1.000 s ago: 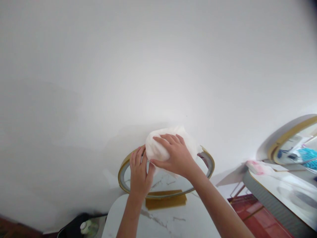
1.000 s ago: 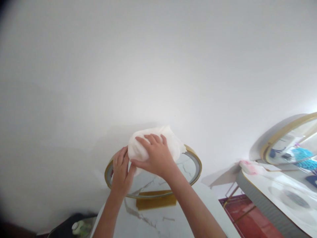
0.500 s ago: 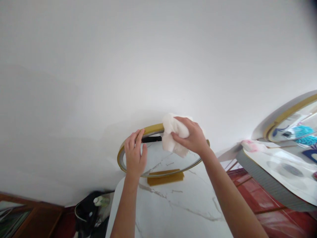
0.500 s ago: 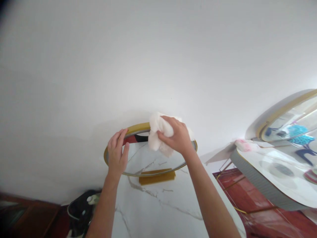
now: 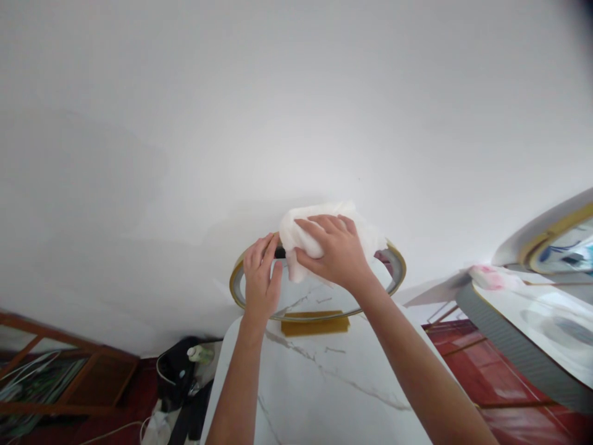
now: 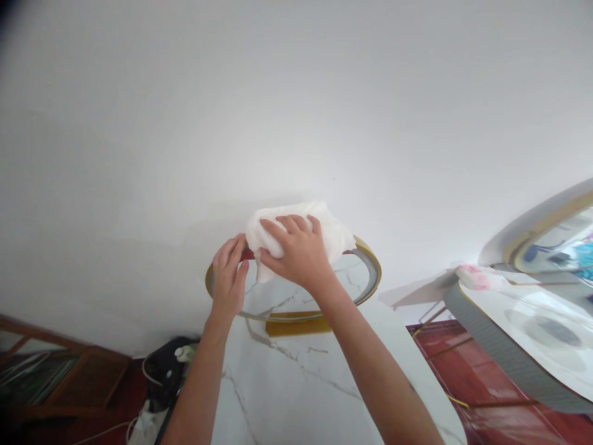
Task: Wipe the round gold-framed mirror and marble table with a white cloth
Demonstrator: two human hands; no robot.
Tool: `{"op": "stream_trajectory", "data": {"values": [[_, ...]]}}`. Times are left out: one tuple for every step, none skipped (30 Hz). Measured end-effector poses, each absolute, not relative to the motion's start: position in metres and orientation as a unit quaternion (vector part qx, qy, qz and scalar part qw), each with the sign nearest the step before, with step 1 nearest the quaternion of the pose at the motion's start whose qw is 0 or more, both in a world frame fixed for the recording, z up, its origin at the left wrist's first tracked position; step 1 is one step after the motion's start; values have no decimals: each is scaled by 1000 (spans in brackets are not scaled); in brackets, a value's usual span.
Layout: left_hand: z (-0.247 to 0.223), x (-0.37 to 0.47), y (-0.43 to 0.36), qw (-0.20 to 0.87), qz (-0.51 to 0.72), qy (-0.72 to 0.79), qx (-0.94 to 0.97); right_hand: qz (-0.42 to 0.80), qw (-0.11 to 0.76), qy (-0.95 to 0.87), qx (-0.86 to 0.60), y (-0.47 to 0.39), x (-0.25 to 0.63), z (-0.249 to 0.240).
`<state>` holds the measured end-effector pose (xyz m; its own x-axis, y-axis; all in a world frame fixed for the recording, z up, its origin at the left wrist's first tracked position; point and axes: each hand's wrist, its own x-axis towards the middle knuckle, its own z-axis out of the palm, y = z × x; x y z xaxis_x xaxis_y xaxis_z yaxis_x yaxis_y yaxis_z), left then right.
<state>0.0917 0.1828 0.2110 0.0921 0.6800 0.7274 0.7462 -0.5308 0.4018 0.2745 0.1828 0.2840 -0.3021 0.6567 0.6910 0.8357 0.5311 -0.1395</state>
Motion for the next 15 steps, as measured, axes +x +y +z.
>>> {"op": "stream_trajectory", "data": {"values": [[210,90,183,29,-475,-481,-736,-132,345,-807,-461,184,267,286],[209,89,184,19,-482,-478,-734,-138,332,-814,-456,185,262,287],[209,87,183,5,-491,-472,-732,-144,323,-820,-450,185,258,288],[210,84,182,-13,-500,-467,-730,-148,317,-825,-445,186,256,288],[210,80,180,-31,-506,-463,-727,-150,314,-828,-440,186,254,288],[211,76,178,-46,-512,-462,-722,-152,313,-830,-435,185,254,288],[209,70,175,-55,-520,-466,-713,-154,313,-832,-432,185,254,287],[205,62,173,-56,-531,-476,-699,-156,314,-832,-430,185,255,287],[198,54,170,-53,-543,-492,-679,-158,316,-831,-429,184,256,286],[187,44,169,-47,-555,-511,-655,-160,318,-830,-430,184,257,285],[172,34,167,-44,-567,-532,-627,-163,320,-827,-432,184,258,285],[155,25,166,-48,-574,-556,-599,-165,322,-825,-433,185,258,285],[136,16,166,-63,-575,-581,-573,-168,324,-825,-433,185,258,284],[116,8,165,-92,-575,-603,-545,-171,322,-825,-431,185,258,284],[97,3,164,-128,-574,-620,-519,-174,319,-828,-428,185,256,284]]}}
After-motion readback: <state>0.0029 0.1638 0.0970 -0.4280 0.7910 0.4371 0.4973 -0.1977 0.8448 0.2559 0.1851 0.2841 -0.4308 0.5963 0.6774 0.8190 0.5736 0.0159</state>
